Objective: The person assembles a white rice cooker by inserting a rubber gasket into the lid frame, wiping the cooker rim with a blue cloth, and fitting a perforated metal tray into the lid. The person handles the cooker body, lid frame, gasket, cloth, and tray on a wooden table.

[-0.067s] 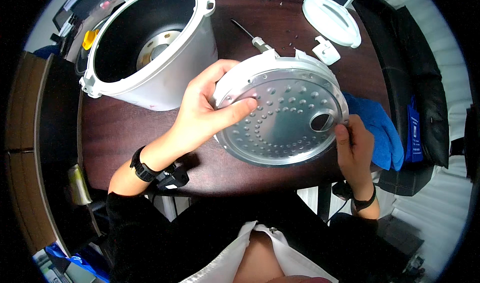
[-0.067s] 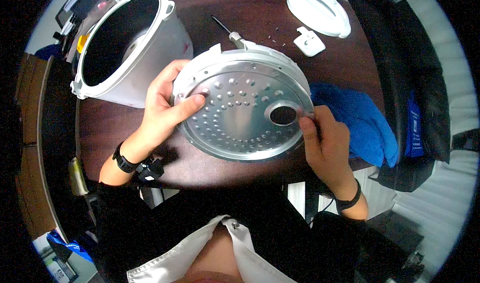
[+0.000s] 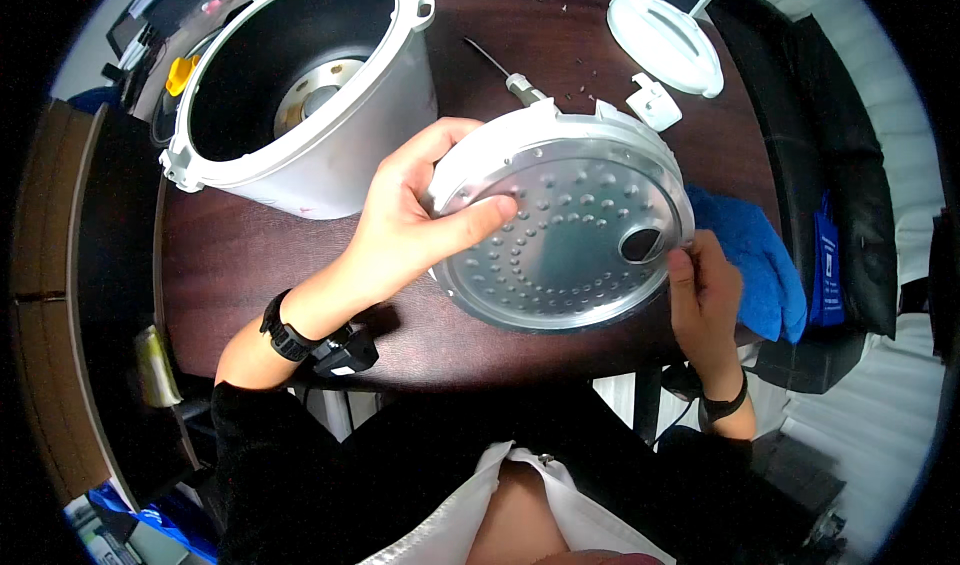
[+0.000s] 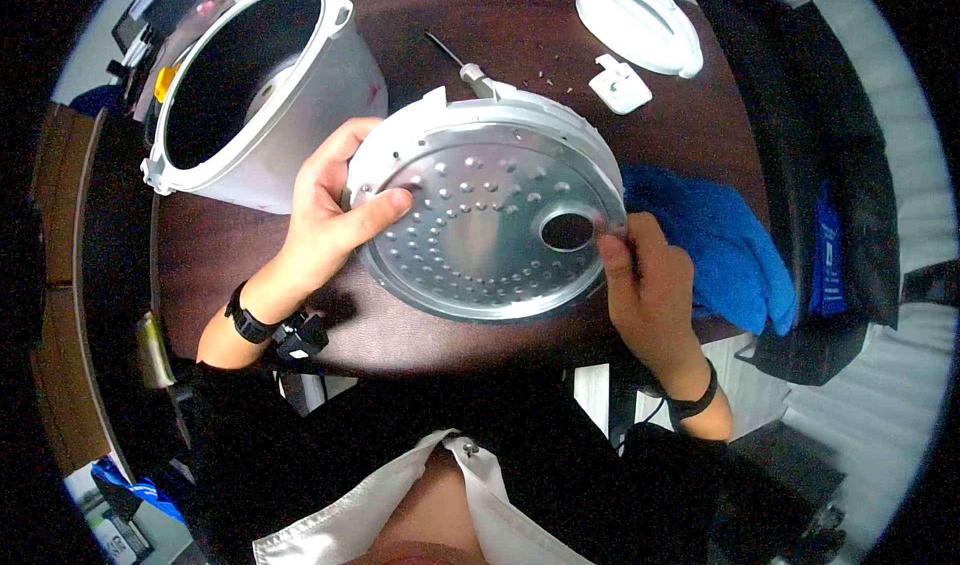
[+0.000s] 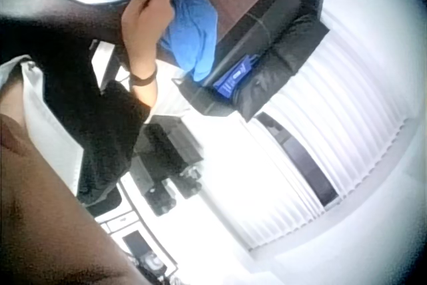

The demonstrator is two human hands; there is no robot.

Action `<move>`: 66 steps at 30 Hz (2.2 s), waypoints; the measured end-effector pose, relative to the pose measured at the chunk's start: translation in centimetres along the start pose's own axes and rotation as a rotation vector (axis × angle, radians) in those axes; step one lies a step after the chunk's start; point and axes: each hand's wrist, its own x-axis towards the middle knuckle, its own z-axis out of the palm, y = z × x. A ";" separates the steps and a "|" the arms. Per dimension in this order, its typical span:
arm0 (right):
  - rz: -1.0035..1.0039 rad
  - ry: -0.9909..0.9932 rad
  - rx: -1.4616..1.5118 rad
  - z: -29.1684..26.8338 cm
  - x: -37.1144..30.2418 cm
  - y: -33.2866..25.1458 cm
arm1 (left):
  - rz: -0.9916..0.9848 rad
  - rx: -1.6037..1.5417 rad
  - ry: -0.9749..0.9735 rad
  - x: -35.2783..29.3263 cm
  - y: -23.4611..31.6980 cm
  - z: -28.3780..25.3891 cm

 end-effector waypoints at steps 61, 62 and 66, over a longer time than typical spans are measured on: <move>0.392 -0.442 0.275 4.1 5.9 5.5 | -0.339 0.378 -0.003 2.5 -6.0 -1.0; 0.378 -0.455 0.263 4.0 5.9 5.5 | -0.343 0.386 0.000 2.4 -6.0 -1.0; 0.484 -0.534 0.277 4.0 5.7 5.8 | -0.364 0.408 -0.010 2.3 -6.0 -0.8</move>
